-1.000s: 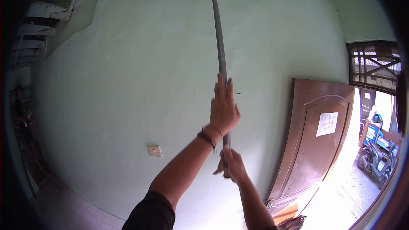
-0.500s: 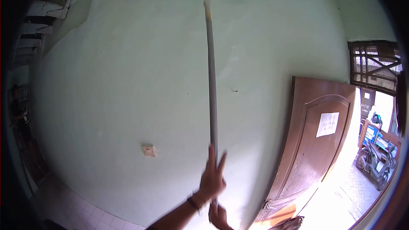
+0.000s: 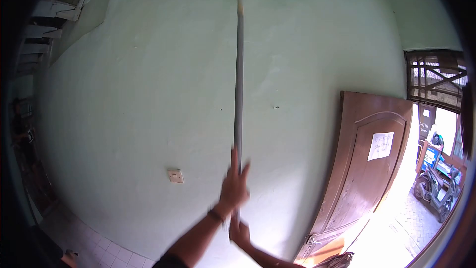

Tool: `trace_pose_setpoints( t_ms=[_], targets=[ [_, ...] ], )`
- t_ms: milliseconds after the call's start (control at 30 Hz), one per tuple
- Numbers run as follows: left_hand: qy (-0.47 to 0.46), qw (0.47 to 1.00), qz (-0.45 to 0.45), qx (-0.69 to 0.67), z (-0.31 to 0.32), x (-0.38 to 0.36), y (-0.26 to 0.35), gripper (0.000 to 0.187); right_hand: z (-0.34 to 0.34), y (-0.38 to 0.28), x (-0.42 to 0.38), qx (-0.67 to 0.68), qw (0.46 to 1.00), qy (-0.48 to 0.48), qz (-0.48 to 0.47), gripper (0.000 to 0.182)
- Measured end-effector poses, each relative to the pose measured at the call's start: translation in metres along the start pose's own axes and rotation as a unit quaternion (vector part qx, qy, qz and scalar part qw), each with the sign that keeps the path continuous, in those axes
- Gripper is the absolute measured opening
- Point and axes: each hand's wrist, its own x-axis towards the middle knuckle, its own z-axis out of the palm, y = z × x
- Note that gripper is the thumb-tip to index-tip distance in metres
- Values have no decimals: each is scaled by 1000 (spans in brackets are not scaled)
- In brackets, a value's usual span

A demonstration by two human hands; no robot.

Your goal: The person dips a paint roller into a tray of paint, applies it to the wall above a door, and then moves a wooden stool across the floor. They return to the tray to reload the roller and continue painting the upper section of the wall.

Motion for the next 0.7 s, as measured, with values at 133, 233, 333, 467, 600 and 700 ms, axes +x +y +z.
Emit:
trace_pose_setpoints(
  t_ms=[133,233,333,467,600,700],
  targets=[
    [-108,988,-101,-52,-4,-159,49,46,18,79,-94,-58,997,26,33,49],
    [-66,997,-35,-6,-19,-133,25,43,34,35,-108,-35,998,11,58,49],
    [-26,1000,-1,18,-61,-17,-5,39,65,-42,-47,80,992,-13,96,47],
    [-106,991,-35,73,-119,146,-21,37,84,-179,68,118,993,4,3,51],
    [-159,970,-87,162,-126,209,11,50,44,-246,85,176,984,-38,22,47],
    [-128,986,-68,81,-65,151,14,62,6,-178,63,139,989,-5,47,42]
  ],
)
